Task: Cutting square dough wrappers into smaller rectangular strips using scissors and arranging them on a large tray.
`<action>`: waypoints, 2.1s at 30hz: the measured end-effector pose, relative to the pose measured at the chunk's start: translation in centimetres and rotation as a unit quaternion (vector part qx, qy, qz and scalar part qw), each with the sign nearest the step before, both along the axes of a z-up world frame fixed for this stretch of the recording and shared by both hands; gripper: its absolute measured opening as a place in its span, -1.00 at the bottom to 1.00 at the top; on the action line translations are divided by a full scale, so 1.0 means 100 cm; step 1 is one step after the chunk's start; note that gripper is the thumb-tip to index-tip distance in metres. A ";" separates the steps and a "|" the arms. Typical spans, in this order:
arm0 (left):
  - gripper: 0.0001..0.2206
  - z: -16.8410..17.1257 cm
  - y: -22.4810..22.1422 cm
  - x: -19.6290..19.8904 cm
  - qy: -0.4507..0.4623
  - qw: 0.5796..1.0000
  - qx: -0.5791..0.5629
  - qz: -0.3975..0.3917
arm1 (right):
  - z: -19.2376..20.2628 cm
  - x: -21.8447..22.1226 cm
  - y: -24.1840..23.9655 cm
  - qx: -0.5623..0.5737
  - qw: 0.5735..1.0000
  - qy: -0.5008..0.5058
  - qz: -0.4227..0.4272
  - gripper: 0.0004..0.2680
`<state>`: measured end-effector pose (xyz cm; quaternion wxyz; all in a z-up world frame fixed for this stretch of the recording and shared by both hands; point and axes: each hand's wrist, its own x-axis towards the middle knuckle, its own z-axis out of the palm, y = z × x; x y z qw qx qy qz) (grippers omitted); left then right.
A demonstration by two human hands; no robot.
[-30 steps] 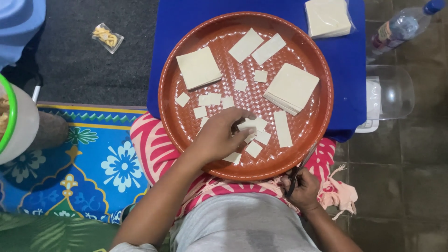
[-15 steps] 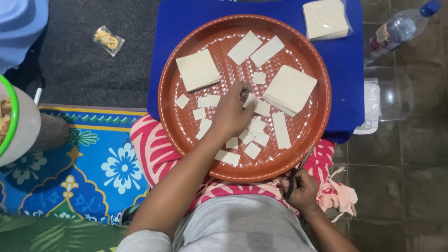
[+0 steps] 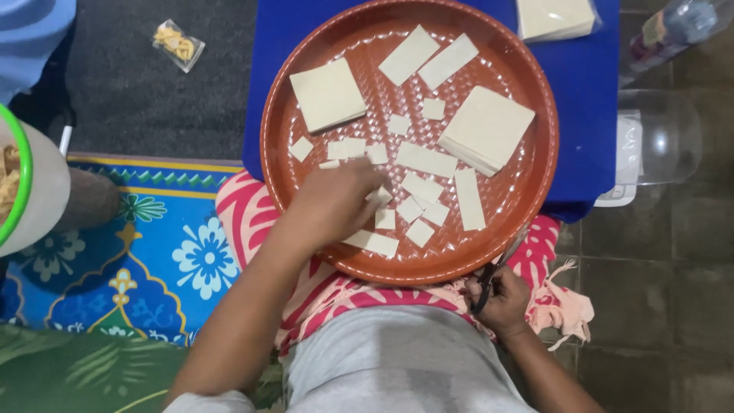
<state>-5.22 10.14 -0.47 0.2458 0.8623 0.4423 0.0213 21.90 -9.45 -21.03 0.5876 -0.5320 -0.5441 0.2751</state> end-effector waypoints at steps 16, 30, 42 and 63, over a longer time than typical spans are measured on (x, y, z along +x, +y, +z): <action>-0.83 -0.047 -0.034 -0.036 0.077 0.994 0.015 -0.073 | 0.002 -0.003 -0.002 -0.018 1.000 -0.014 -0.010 -0.78; -0.87 -0.052 -0.044 -0.003 0.038 0.992 -0.036 -0.117 | 0.003 -0.004 -0.002 -0.016 1.000 -0.014 -0.016 -0.74; -0.83 -0.067 -0.004 0.033 -0.024 0.979 0.157 -0.127 | 0.001 -0.002 -0.003 -0.001 1.000 -0.011 -0.016 -0.77; -0.85 -0.059 -0.022 0.021 -0.094 0.959 0.247 -0.102 | 0.019 -0.004 -0.010 -0.093 0.991 -0.095 0.001 -0.80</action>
